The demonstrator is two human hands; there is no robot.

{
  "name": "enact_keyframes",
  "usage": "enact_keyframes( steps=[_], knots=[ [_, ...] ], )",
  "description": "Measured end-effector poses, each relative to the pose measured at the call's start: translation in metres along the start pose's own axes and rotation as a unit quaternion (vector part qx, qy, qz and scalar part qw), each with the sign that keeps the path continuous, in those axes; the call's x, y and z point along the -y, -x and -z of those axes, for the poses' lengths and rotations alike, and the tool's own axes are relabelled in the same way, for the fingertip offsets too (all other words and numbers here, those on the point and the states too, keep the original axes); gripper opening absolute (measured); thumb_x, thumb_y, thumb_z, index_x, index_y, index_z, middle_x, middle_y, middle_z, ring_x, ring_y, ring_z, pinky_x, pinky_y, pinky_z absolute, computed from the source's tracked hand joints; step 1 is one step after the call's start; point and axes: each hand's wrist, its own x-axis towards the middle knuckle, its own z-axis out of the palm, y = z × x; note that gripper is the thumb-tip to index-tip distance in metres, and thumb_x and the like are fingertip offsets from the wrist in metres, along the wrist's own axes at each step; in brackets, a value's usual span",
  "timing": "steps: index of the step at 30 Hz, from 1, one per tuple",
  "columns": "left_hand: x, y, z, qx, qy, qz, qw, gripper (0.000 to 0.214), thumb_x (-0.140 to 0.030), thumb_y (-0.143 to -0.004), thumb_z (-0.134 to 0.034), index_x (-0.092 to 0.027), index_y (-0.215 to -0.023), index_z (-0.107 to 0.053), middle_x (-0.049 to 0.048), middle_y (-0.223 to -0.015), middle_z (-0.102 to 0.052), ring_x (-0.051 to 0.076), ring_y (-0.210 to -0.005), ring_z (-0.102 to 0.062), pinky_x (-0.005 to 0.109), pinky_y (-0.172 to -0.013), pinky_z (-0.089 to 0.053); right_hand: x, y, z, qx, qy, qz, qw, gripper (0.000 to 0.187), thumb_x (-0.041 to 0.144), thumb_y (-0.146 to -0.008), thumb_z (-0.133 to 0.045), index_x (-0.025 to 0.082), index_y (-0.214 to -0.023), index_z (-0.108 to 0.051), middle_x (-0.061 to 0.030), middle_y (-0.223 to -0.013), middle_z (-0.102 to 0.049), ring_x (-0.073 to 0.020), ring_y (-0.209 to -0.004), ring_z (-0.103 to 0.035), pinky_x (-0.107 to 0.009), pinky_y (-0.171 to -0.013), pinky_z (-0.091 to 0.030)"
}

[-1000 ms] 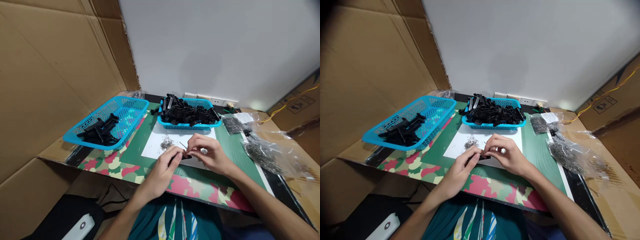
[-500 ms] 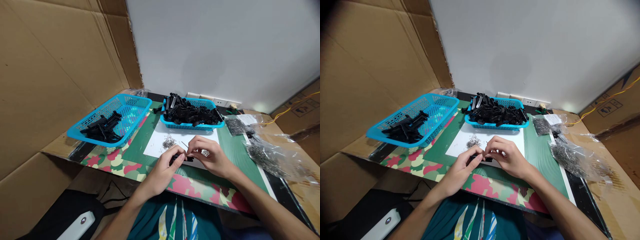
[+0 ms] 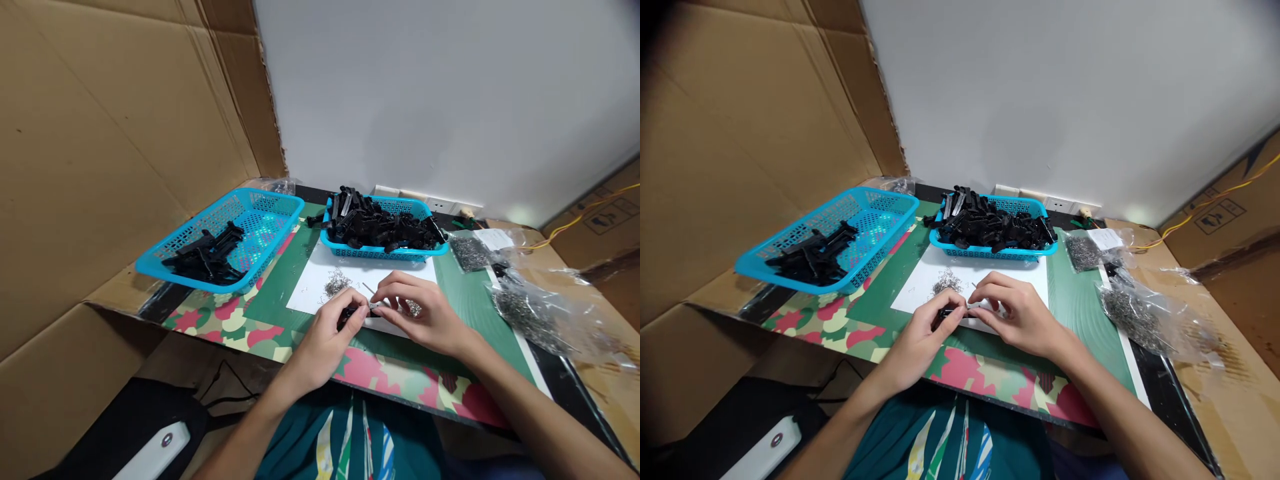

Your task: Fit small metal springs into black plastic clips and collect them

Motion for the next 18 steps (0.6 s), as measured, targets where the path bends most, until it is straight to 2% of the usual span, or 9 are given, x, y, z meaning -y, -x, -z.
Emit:
enact_keyframes(
  steps=[7,11,15,18],
  knots=[
    [-0.001,0.001,-0.002,-0.01,-0.059,-0.023,0.998,0.025,-0.036,-0.111,-0.047,-0.021,-0.099,-0.063,0.0028,-0.099,-0.062,0.02,-0.097,-0.058,0.028,-0.088,-0.043,0.006,-0.004,0.0,0.021,-0.061,-0.093,0.994,0.015,0.029,-0.102,-0.066,0.02,-0.093,-0.074,-0.0054,-0.091,-0.069,-0.0164,-0.077,-0.061,-0.027,-0.062,-0.046],
    [-0.001,0.003,-0.002,-0.015,-0.083,-0.019,0.996,0.025,-0.036,-0.111,-0.048,-0.021,-0.101,-0.065,0.0031,-0.101,-0.063,0.02,-0.099,-0.06,0.029,-0.089,-0.044,0.005,-0.005,0.001,0.016,-0.078,-0.112,0.991,0.015,0.028,-0.099,-0.068,0.02,-0.089,-0.075,-0.0036,-0.085,-0.068,-0.0143,-0.072,-0.058,-0.025,-0.059,-0.044],
    [0.003,0.005,-0.003,-0.017,-0.106,-0.003,0.994,0.027,-0.04,-0.11,-0.049,-0.024,-0.119,-0.069,0.0051,-0.112,-0.066,0.022,-0.106,-0.063,0.031,-0.093,-0.047,0.002,-0.005,0.007,-0.033,-0.054,-0.14,0.988,0.014,0.025,-0.092,-0.07,0.018,-0.08,-0.074,-0.003,-0.078,-0.069,-0.0136,-0.065,-0.057,-0.026,-0.057,-0.043],
    [0.008,0.006,-0.005,-0.017,-0.121,-0.013,0.992,0.031,-0.038,-0.11,-0.049,-0.027,-0.133,-0.067,0.0064,-0.122,-0.068,0.024,-0.116,-0.064,0.034,-0.099,-0.049,-0.003,-0.006,0.011,-0.039,-0.021,-0.191,0.981,0.016,0.024,-0.088,-0.07,0.017,-0.074,-0.074,-0.0031,-0.072,-0.069,-0.0135,-0.06,-0.057,-0.026,-0.055,-0.042]
  ],
)
